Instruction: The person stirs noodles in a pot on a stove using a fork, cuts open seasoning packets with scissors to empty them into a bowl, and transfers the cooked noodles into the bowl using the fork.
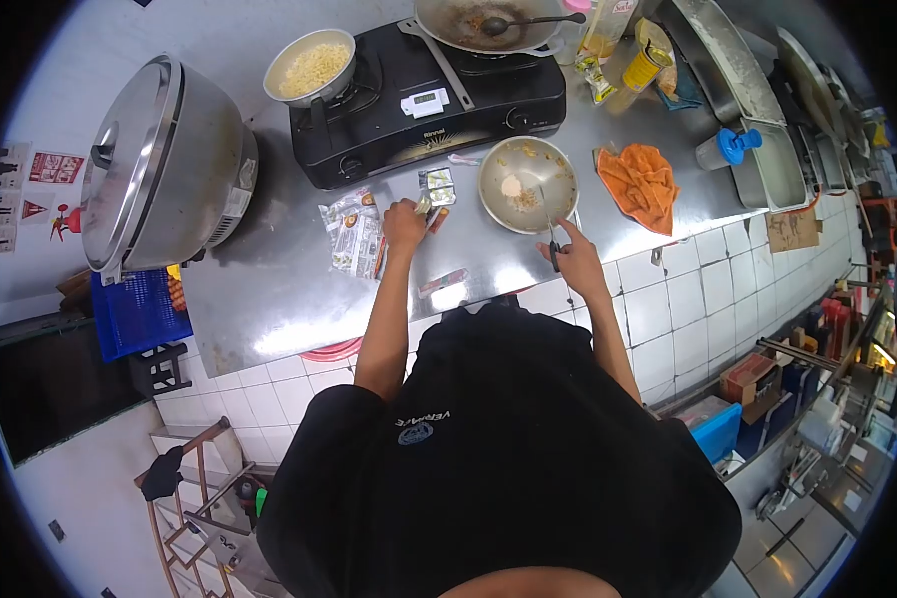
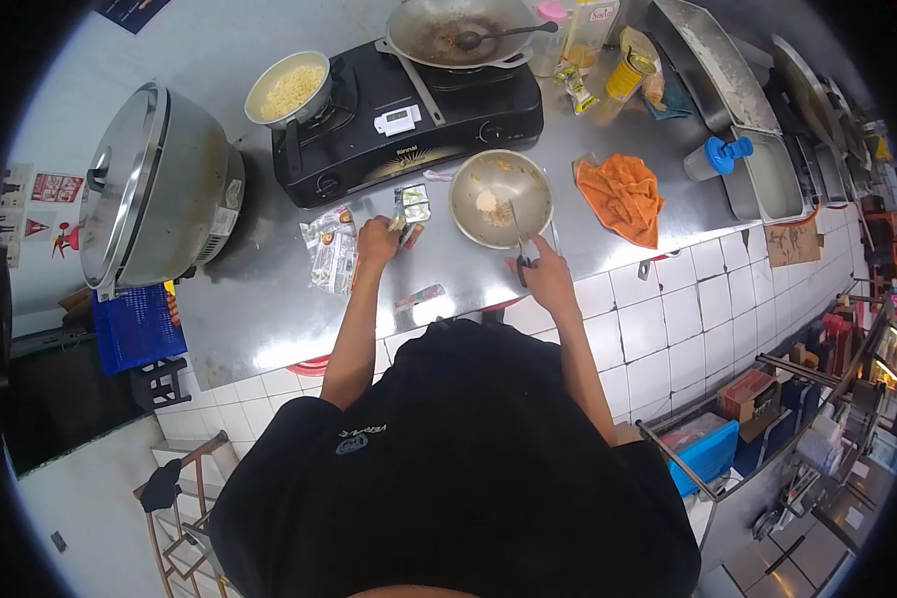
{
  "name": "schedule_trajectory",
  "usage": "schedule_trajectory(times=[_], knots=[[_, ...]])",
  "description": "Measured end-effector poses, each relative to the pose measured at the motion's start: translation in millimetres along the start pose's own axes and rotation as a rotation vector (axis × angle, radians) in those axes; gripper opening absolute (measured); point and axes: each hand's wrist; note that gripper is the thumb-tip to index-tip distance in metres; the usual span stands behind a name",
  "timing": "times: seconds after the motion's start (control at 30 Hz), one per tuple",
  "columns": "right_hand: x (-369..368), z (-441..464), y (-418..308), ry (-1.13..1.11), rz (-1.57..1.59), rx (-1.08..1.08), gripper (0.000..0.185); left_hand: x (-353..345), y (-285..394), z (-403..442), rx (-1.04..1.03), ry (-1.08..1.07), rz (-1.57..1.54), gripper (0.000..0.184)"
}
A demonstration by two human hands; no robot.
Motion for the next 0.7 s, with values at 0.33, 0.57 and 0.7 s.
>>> schedule_trajectory(times=[0.33, 0.57, 0.7], knots=[[-11.3, -10.6, -24.1, -0.372, 0.024, 0.093, 0.058, 60.8, 42.5, -17.8, 0.016, -0.212, -1.289, 0.024], [-21.6, -5.6, -20.7, -0.462, 0.207, 0.04, 0.059, 30.4, 108.6, -3.5, -0.078, 0.023, -1.505, 0.029], [-22.0, -3.8, -16.9, -0.441, 0.203, -0.012, 0.056, 19.9, 138.0, -0.3, -0.078, 0.18, -1.603, 0.027]])
Point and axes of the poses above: each hand's wrist, its own z-axis towards the middle knuckle, its own x-axis out of the back of the hand, y = z × x, and after that the axes turned 15 degrees about -x, right-handed
